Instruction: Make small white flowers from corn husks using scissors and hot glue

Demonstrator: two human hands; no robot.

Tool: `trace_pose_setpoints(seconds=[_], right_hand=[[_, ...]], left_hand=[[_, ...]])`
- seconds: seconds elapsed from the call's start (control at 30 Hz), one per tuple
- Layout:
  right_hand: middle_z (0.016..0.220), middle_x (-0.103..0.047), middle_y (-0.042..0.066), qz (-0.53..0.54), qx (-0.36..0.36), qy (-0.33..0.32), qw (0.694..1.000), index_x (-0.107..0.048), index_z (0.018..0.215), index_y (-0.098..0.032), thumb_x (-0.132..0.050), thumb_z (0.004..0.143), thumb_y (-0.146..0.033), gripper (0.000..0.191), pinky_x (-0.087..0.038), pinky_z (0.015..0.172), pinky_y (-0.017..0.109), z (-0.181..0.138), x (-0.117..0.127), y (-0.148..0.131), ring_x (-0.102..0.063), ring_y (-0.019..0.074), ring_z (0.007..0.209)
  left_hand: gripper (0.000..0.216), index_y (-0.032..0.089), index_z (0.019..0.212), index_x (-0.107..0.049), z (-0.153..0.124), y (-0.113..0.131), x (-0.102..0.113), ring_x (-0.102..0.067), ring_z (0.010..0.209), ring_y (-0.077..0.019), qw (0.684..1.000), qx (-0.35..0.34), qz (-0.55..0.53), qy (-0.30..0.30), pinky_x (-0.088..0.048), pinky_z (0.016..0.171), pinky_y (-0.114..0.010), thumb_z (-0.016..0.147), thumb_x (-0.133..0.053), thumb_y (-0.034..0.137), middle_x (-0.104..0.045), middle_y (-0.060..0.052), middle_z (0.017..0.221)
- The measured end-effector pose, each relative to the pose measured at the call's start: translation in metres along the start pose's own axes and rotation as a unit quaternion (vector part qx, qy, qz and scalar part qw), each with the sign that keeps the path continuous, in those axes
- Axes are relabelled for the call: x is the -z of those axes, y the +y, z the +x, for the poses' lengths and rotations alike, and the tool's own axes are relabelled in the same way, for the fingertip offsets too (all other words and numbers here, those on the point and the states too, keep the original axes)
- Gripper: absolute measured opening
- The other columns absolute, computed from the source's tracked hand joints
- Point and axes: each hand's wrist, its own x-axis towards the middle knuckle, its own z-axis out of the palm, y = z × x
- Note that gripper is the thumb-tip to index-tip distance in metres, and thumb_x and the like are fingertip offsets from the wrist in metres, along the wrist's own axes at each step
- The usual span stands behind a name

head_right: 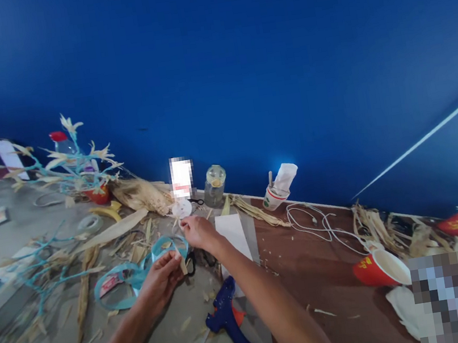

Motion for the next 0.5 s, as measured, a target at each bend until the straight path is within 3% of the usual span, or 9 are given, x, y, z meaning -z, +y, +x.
trace_pose_setpoints(seconds=[0.13,0.3,0.5], right_hand=[[0.116,-0.065,0.006,-0.017,0.022,-0.051,0.998,-0.065,0.110,-0.020,-0.048,0.081,-0.018,0.034,-0.041,0.093,0.025,0.019,-0.007,0.002,-0.059,0.0181,0.108],[0.119,-0.063,0.010,0.005,0.044,-0.006,0.999,-0.059,0.121,-0.016,-0.049,0.082,-0.020,0.040,-0.041,0.096,0.027,0.030,-0.009,0.007,-0.058,0.0192,0.110],[0.109,-0.068,0.008,0.007,0.059,0.000,0.998,-0.068,0.104,-0.016,-0.050,0.082,-0.020,0.029,-0.042,0.092,0.026,0.022,-0.002,0.012,-0.060,0.0194,0.105]], left_hand=[[0.029,0.014,0.063,-0.055,0.001,-0.001,0.001,-0.038,0.042,-0.0040,1.000,-0.001,0.003,-0.008,-0.028,0.044,-0.017,0.065,-0.074,0.036,-0.049,0.004,0.049],[0.031,0.014,0.063,-0.054,-0.001,0.001,-0.001,-0.036,0.043,-0.0033,1.000,0.009,0.000,-0.006,-0.026,0.044,-0.017,0.062,-0.076,0.036,-0.045,0.006,0.048],[0.030,0.014,0.064,-0.053,0.000,-0.001,0.001,-0.037,0.045,-0.0036,1.000,0.010,0.009,-0.009,-0.028,0.046,-0.017,0.065,-0.074,0.035,-0.046,0.005,0.051]])
